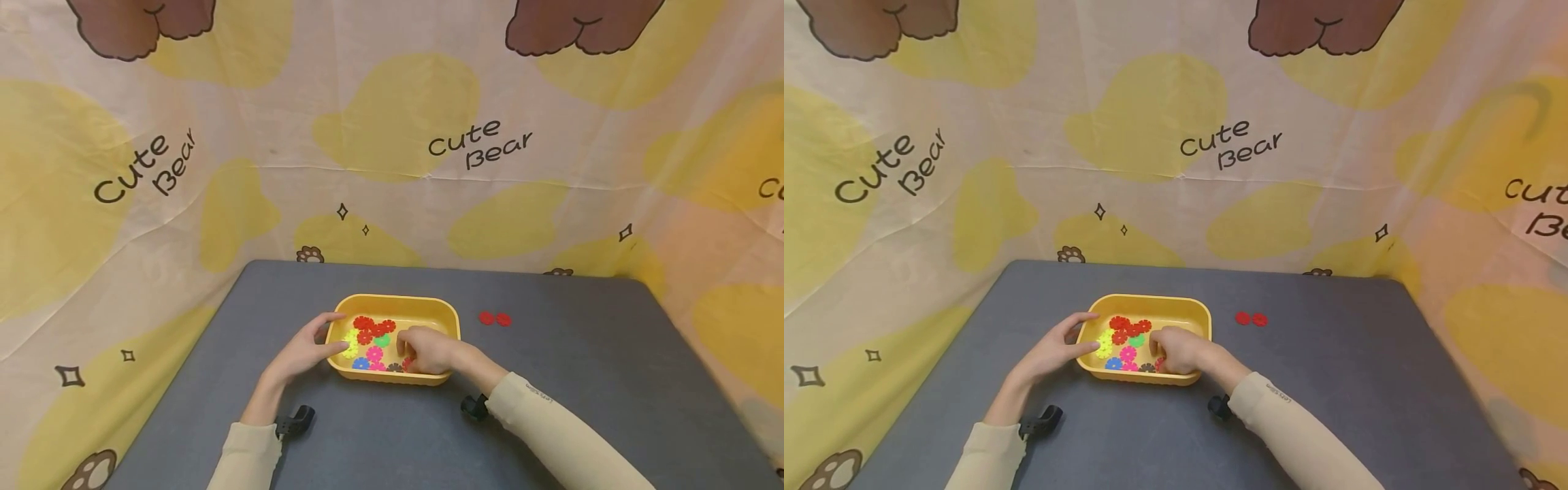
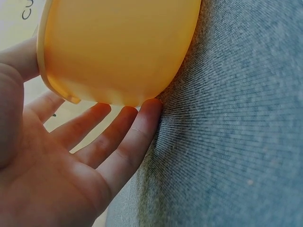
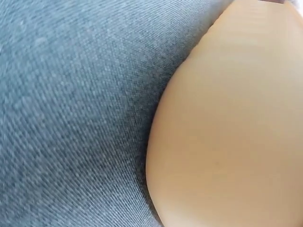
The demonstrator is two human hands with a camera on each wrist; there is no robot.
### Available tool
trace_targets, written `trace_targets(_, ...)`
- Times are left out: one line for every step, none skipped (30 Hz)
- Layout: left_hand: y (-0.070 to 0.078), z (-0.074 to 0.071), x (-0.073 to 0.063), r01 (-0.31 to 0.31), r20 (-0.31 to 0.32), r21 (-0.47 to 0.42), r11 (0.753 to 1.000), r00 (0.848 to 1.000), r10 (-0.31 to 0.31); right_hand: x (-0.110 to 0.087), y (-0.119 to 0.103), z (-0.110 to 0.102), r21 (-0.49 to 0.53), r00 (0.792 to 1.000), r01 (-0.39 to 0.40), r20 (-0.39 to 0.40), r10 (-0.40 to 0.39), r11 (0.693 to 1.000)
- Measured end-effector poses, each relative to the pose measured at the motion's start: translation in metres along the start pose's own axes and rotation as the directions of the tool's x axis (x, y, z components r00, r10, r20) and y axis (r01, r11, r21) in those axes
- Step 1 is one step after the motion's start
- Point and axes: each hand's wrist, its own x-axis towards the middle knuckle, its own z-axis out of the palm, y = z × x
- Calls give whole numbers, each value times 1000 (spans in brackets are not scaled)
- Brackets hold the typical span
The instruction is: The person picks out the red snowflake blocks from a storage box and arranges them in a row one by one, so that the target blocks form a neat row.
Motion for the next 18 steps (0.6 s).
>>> trace_targets(0, 0, 0, -1, -1, 2, 1000, 1000, 1, 1, 0, 1, 4, 1000, -6, -6, 6, 1000)
trace_targets(0, 0, 0, -4, 0, 2, 1000, 1000, 4, 1, 1, 1, 4, 1000, -11, -14, 11, 1000)
trace_targets(0, 0, 0, -2, -2, 1, 1000, 1000, 2, 2, 1, 2, 5, 1000, -16, -23, 16, 1000)
trace_targets(-1, 0, 0, -5, -1, 3, 1000, 1000, 5, 3, 1, 2, 3, 999, -19, -31, 19, 1000)
trace_targets(-1, 0, 0, -4, -2, 4, 1000, 1000, 4, 4, 1, 2, -3, 999, -22, -38, 21, 1000)
trace_targets(-1, 0, 0, -6, -1, 5, 1000, 1000, 6, 4, 2, 2, -9, 999, -23, -48, 23, 1000)
trace_targets(-1, 0, 0, -6, -3, 5, 1000, 1000, 6, 5, 2, 2, -15, 998, -24, -59, 23, 1000)
trace_targets(-1, -1, 1, -9, -1, 6, 1000, 1000, 9, 6, 2, 3, -19, 997, -26, -70, 25, 999)
trace_targets(-1, -1, 1, -8, -2, 5, 1000, 1000, 8, 6, 3, 3, -22, 996, -31, -79, 29, 999)
trace_targets(-1, -1, 1, -11, -1, 7, 1000, 1000, 11, 7, 3, 3, -18, 996, -33, -89, 31, 999)
trace_targets(-1, -1, 1, -7, -2, 6, 1000, 1000, 7, 7, 4, 3, -12, 995, -35, -99, 34, 999)
trace_targets(-1, -1, 1, -7, -2, 6, 1000, 1000, 7, 8, 4, 3, -5, 994, -39, -107, 38, 999)
trace_targets(-1, -1, 1, -4, -3, 7, 1000, 1000, 4, 8, 4, 3, 2, 993, -41, -112, 41, 999)
trace_targets(-1, -1, 1, -4, -2, 8, 1000, 1000, 4, 8, 5, 3, 15, 992, -41, -116, 43, 999)
trace_targets(-1, 0, 1, -2, -1, 8, 1000, 1000, 2, 8, 5, 2, 29, 992, -38, -121, 41, 999)
trace_targets(-1, 0, 1, -2, 0, 9, 1000, 1000, 2, 8, 5, 2, 45, 991, -33, -126, 38, 998)
trace_targets(-1, 0, 1, 0, -1, 8, 1000, 1000, 0, 8, 6, 2, 62, 991, -28, -132, 37, 998)
trace_targets(-2, 0, 2, -3, 1, 8, 1000, 1000, 3, 8, 7, 1, 84, 990, -23, -139, 34, 996)
